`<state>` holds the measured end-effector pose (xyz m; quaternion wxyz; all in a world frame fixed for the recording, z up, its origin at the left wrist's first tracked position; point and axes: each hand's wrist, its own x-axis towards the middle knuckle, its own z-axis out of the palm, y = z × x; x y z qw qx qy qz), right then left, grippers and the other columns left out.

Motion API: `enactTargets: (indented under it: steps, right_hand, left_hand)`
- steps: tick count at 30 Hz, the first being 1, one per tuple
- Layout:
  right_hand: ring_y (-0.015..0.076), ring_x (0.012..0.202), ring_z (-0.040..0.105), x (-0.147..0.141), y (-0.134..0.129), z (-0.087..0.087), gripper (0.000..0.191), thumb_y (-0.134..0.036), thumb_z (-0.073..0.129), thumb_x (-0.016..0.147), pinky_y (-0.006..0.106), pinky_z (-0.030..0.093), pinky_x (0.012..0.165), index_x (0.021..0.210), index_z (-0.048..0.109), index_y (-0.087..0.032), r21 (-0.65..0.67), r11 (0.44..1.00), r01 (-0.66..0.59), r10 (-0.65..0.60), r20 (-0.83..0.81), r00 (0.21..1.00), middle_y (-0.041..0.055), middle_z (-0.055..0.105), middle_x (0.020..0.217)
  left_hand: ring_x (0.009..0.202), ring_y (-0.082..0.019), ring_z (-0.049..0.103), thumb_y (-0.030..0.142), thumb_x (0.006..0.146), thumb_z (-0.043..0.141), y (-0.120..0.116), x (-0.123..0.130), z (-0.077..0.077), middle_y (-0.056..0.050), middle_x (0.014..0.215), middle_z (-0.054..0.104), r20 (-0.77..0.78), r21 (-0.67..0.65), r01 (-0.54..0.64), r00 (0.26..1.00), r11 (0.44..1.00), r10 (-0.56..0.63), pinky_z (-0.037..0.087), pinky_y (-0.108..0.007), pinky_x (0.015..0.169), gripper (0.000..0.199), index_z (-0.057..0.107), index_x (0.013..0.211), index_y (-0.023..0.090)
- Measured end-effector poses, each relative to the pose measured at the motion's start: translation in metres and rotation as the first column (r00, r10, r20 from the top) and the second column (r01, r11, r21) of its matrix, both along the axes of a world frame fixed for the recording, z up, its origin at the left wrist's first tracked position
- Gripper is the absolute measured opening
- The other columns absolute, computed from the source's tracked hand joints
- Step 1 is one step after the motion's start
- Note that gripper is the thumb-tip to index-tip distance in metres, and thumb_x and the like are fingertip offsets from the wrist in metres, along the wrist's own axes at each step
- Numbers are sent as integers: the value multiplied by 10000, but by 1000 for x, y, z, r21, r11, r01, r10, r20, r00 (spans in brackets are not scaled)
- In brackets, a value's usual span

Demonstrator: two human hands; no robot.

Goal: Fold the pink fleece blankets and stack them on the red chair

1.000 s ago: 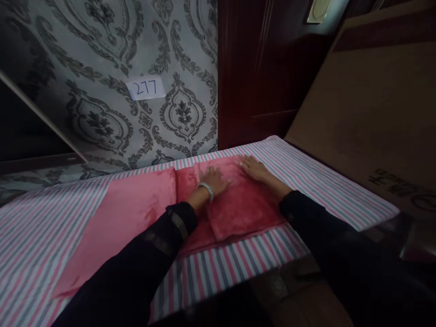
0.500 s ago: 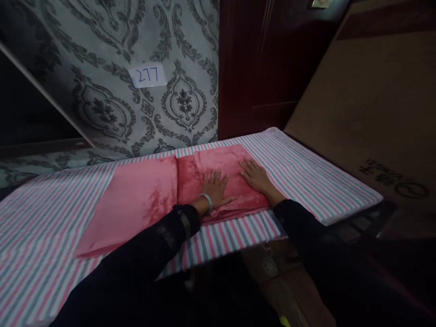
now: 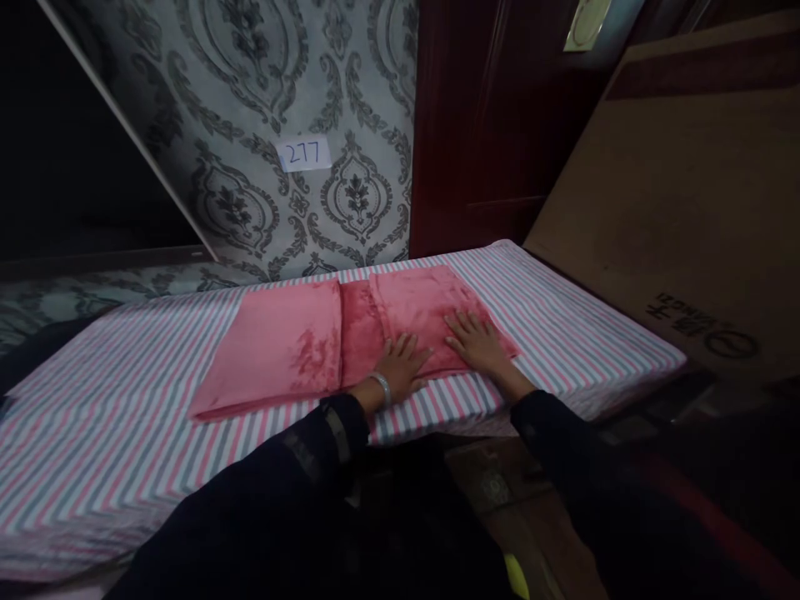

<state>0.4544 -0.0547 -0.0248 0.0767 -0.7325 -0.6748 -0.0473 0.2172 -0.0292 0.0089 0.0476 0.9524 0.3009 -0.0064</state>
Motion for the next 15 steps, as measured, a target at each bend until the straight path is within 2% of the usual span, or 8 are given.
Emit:
enactTargets:
  steps: [4,7,10,13,15]
  right_hand:
    - [321,1515,261,-12,-9,-6,580,-483,296,1041,584,258,1187,1584,328,-281,9,1000,30,-30,25,999,63,263,1664]
    - [314,1519,255,-12,-5,-4,570,-445,325,1035,577,257,1192,1578,341,-271,8,1000,20,-21,5,1000,61,282,1657]
    - [293,1515,271,-1,0,-4,544,-406,341,1028,580,283,1180,1555,378,-276,-3,1000,28,-28,-65,997,59,337,1638]
    - [328,1451,393,22,1,-8,542,-427,383,1002,587,386,1115,1507,463,-248,47,986,157,-145,-200,969,107,455,1565]
    - [351,1326,542,39,-1,-12,550,-448,442,968,531,468,1051,1460,533,-219,108,964,241,-197,-314,929,146,593,1432]
  left_hand:
    - [1546,-354,152,428,976,533,4,-7,-15,-133,1674,215,-20,0,-8,1000,1000,8,167,-598,1216,641,347,1574,293]
    - [1544,-351,165,440,983,512,4,-5,-13,-136,1674,215,-22,10,-10,1000,1000,10,189,-594,1211,634,341,1574,287]
    - [1538,-337,198,403,968,536,-7,-9,-9,-135,1664,251,-7,12,-42,999,999,42,217,-569,1210,652,332,1574,278]
    - [1534,-332,217,370,936,580,-24,-26,-7,-171,1647,280,5,-32,-74,997,997,74,220,-560,1215,716,311,1579,208]
    - [1533,-325,221,356,921,596,-36,-41,-5,-178,1640,294,44,-66,-63,997,996,66,192,-572,1224,735,310,1575,181]
